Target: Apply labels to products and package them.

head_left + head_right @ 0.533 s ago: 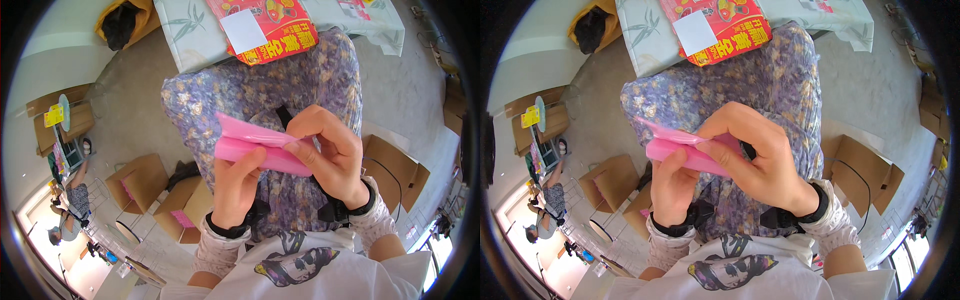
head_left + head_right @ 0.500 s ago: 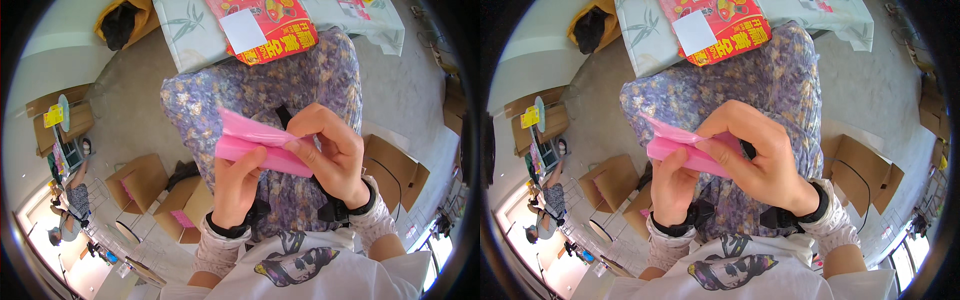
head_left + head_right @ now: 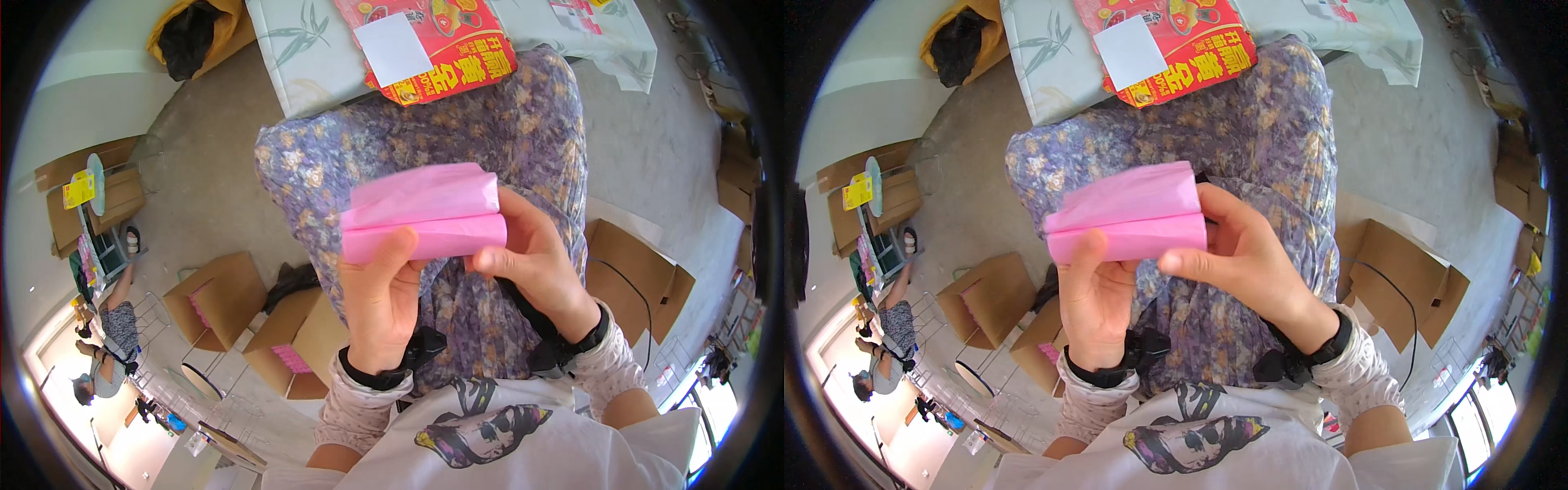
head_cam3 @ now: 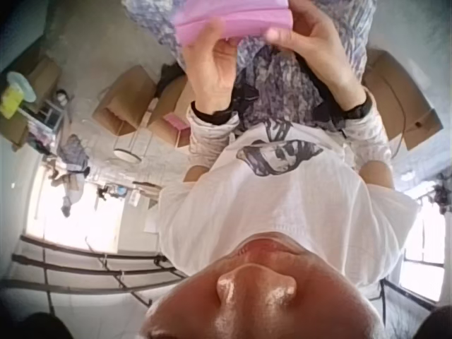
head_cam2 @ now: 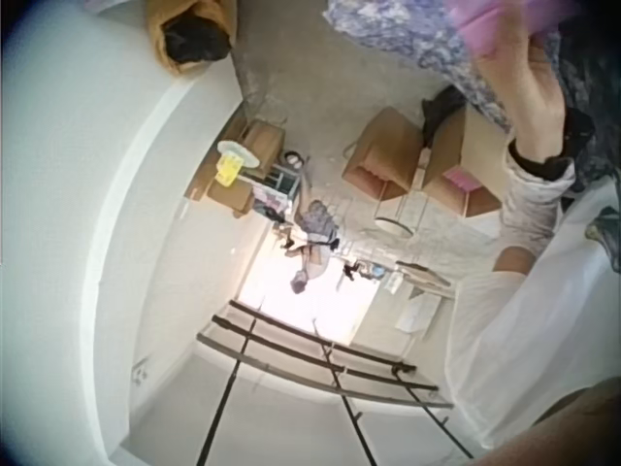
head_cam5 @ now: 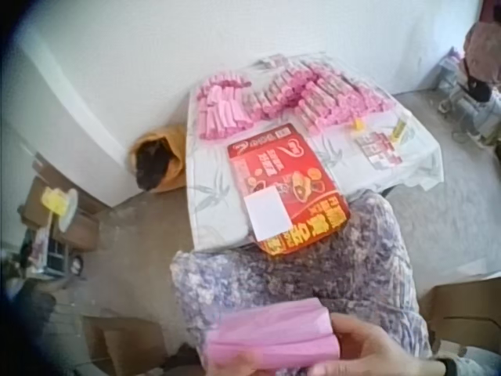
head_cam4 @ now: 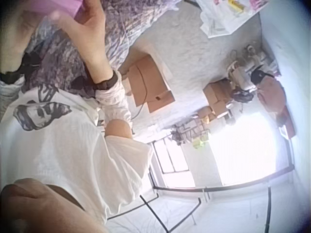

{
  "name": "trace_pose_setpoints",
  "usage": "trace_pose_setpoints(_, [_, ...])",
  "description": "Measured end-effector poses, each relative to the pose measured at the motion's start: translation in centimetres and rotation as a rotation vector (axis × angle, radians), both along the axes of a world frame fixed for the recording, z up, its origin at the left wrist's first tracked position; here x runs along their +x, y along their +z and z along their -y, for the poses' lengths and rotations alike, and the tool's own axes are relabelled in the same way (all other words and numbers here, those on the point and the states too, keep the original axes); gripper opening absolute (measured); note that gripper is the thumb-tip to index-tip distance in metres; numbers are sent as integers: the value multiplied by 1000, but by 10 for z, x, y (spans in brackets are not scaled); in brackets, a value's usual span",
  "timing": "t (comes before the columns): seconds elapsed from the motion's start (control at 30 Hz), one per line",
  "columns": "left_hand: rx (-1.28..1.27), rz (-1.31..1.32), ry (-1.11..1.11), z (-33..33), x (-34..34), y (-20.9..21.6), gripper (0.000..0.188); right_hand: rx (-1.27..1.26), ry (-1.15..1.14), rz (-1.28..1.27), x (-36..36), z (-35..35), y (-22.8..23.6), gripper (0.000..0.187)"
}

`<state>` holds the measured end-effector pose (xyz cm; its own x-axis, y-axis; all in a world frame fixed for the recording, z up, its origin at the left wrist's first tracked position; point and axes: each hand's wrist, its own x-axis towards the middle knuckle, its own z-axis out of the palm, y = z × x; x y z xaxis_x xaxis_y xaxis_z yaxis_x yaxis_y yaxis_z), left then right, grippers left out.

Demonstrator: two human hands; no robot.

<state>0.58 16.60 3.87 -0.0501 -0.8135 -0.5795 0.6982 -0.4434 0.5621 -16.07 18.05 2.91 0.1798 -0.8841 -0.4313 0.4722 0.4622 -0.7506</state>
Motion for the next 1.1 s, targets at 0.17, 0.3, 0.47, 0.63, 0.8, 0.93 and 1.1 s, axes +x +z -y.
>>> trace_pose_setpoints(0.17, [-18,30,-118,-5,9,4,25,142,-25,24,2,-1,4,36])
trace_pose_setpoints(0.3, [-123,284,-164,-3,24,4,16,35,16,-119,-1,-6,8,28])
trace_pose_setpoints(0.47, [-181,541,-163,3,29,3,12,-91,77,-198,-2,-10,10,30])
trace_pose_setpoints(0.63, [-295,742,-130,6,26,-5,13,67,96,-133,1,-9,13,33])
trace_pose_setpoints(0.8, [-300,739,-154,8,25,-9,17,83,35,-122,2,-8,9,34])
trace_pose_setpoints(0.93, [-184,550,-27,13,34,-10,17,120,41,-132,-2,-7,10,32])
trace_pose_setpoints(1.1, [-106,-196,-130,-12,56,-22,72,285,-69,64,5,-1,7,25])
